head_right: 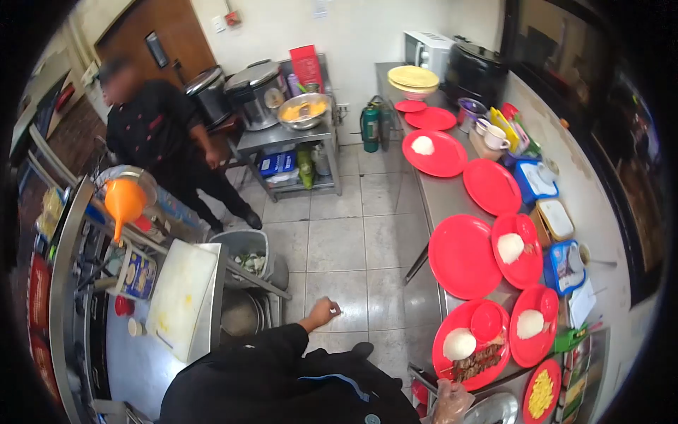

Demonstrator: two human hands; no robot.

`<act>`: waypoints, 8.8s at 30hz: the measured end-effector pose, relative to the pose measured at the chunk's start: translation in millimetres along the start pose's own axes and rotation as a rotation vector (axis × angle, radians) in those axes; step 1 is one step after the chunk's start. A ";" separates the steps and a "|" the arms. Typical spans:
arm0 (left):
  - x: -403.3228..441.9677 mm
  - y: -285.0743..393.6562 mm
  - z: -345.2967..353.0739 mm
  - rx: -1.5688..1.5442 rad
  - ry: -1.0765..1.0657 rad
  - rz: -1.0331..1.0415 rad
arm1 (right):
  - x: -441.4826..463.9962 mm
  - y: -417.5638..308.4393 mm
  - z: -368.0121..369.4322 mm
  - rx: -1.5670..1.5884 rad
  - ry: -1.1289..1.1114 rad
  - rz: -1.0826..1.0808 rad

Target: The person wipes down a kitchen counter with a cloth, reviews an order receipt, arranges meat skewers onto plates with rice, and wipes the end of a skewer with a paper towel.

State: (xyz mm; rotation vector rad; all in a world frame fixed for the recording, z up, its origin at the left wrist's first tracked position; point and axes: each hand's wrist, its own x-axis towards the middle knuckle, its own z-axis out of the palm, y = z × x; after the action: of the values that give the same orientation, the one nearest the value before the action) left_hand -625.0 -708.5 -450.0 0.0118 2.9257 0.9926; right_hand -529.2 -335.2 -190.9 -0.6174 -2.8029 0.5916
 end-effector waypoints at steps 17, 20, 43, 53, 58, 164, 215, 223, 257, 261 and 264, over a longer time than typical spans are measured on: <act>52.8 -87.2 -47.0 0.323 -0.282 -0.193 | 23.2 41.2 -97.2 0.344 -0.026 -0.025; 36.6 -44.4 86.6 0.052 -0.831 -0.262 | 32.1 107.3 -139.5 0.120 0.368 -0.150; -92.6 393.9 46.3 -0.615 -0.796 -0.189 | 189.7 509.6 -181.6 -0.424 0.040 0.079; -122.8 421.4 96.3 -0.757 -1.021 -0.222 | 181.5 540.5 -170.6 -0.634 0.212 -0.087; -122.7 414.0 84.8 -0.787 -0.955 -0.187 | 163.6 499.7 -201.5 0.778 0.460 0.395; 346.7 198.4 -191.0 -0.972 -0.306 -0.195 | 385.6 147.4 12.0 0.361 0.522 0.027; 370.9 124.9 -184.9 -1.077 -0.630 -0.251 | 220.8 -261.4 185.2 0.255 -0.251 0.063; 437.4 147.6 -127.7 -1.045 -0.880 -0.188 | 245.4 -258.0 206.2 0.395 -0.032 0.415; 871.7 591.7 61.0 0.116 -0.431 1.310 | 343.9 -278.8 252.5 1.084 0.623 0.949; 867.2 588.7 95.5 0.373 -0.325 1.268 | 346.0 -285.7 242.9 0.932 0.532 0.981; 865.0 592.6 87.5 0.425 -0.478 1.272 | 343.8 -287.8 250.5 1.058 0.625 0.987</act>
State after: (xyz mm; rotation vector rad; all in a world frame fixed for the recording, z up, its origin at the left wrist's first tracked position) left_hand -1489.9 -164.2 -199.3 1.9344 2.3653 0.2231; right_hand -1009.1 -507.6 -252.9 -1.4916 -1.1712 1.5062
